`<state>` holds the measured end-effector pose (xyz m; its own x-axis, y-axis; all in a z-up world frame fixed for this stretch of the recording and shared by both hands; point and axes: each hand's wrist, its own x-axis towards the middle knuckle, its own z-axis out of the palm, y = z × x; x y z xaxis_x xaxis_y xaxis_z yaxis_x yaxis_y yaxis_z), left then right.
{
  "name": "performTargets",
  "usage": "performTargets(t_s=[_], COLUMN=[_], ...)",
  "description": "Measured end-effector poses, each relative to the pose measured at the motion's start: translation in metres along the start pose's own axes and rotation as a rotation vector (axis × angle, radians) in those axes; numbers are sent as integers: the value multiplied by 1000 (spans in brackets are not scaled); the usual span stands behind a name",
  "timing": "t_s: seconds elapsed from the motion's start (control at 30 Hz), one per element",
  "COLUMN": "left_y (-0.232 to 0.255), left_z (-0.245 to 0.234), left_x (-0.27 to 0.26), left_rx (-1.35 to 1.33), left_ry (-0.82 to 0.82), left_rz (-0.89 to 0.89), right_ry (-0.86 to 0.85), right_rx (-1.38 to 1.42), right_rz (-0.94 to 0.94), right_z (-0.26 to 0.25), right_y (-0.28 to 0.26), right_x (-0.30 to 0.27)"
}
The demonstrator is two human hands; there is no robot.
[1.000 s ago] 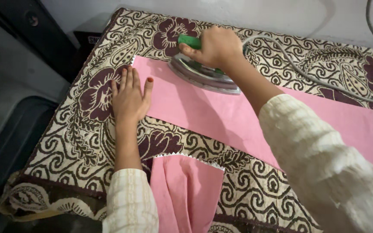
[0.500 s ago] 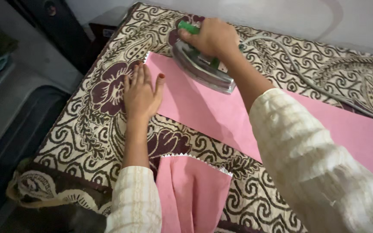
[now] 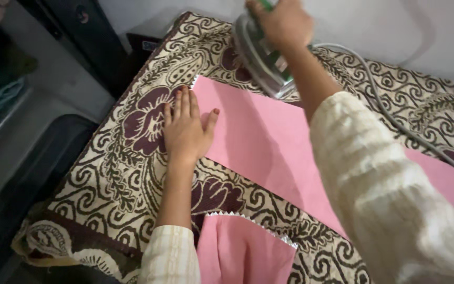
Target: The person irons a pink garment on a patterned ironing board. They use a green electric iron to smooth the fabric, repeatedly adjusting the garment's position and folding it to access different sections. The person works methodically across the surface of the clothing item.
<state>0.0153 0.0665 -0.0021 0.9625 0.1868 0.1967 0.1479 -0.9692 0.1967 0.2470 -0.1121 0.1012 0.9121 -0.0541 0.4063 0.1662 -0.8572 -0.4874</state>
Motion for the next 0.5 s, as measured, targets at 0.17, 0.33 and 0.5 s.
performTargets(t_s=[0.17,0.33,0.5], left_y=[3,5,5], left_z=[-2,-6,-3], left_x=[0,-2,-3], left_rx=[7,29,31], left_ry=[-29,-9,1], left_rz=[-31,-36,-34], right_ry=[221,413,367], right_rx=[264,513,1105], right_rz=[-62,-155,-97], right_z=[8,20,21], right_y=[59,122,160], right_x=[33,42,22])
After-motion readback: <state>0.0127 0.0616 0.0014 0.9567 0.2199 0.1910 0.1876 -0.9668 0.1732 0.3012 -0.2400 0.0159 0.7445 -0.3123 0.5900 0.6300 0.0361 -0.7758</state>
